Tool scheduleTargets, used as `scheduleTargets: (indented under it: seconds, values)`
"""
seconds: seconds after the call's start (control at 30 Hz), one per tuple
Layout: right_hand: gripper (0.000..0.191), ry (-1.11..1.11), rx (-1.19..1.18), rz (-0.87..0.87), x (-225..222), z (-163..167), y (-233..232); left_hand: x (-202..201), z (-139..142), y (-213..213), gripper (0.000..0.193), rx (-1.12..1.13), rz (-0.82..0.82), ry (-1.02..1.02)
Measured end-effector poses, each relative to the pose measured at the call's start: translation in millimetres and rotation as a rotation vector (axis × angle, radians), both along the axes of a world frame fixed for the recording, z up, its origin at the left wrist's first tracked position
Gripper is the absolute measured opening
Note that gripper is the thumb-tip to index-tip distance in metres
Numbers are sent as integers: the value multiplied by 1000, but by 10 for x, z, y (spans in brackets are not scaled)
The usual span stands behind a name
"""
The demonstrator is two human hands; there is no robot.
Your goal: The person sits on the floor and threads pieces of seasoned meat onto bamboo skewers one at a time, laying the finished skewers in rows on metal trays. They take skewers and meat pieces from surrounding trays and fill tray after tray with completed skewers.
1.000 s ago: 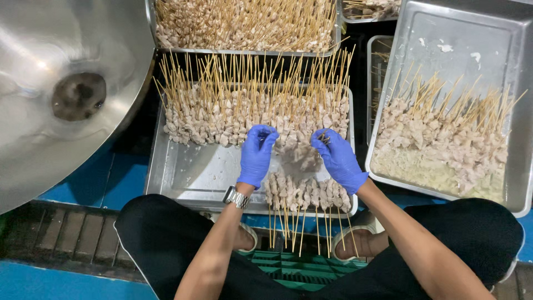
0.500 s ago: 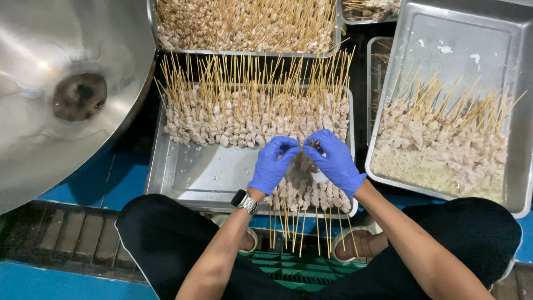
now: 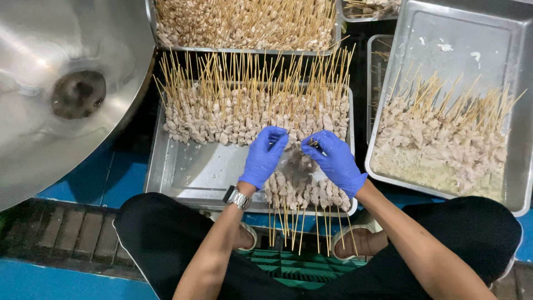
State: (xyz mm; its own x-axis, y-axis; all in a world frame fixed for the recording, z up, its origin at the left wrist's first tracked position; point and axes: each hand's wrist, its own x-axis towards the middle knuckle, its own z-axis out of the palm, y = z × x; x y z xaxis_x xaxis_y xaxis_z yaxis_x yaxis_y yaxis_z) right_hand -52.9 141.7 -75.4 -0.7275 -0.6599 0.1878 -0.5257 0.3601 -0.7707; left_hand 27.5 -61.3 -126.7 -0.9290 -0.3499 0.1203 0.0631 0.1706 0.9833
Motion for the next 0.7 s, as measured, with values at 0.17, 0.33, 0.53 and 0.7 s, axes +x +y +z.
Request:
scheduleTargets:
  seconds: [0.17,0.33,0.53,0.7]
  values:
    - [17,38,8,30,45,13,-45,82,52,-384,25,-54,172,-86]
    - [18,138,-65,97,222,86,-136,309,77,-685,32,-162,157,-213]
    - [48,333,9,425,848,-179,-523,612,-40,-1069,54,107,99,-729]
    - [35,346,229,609,1439,-445,-707,668,-352,-1099,57,-416,-199,-825]
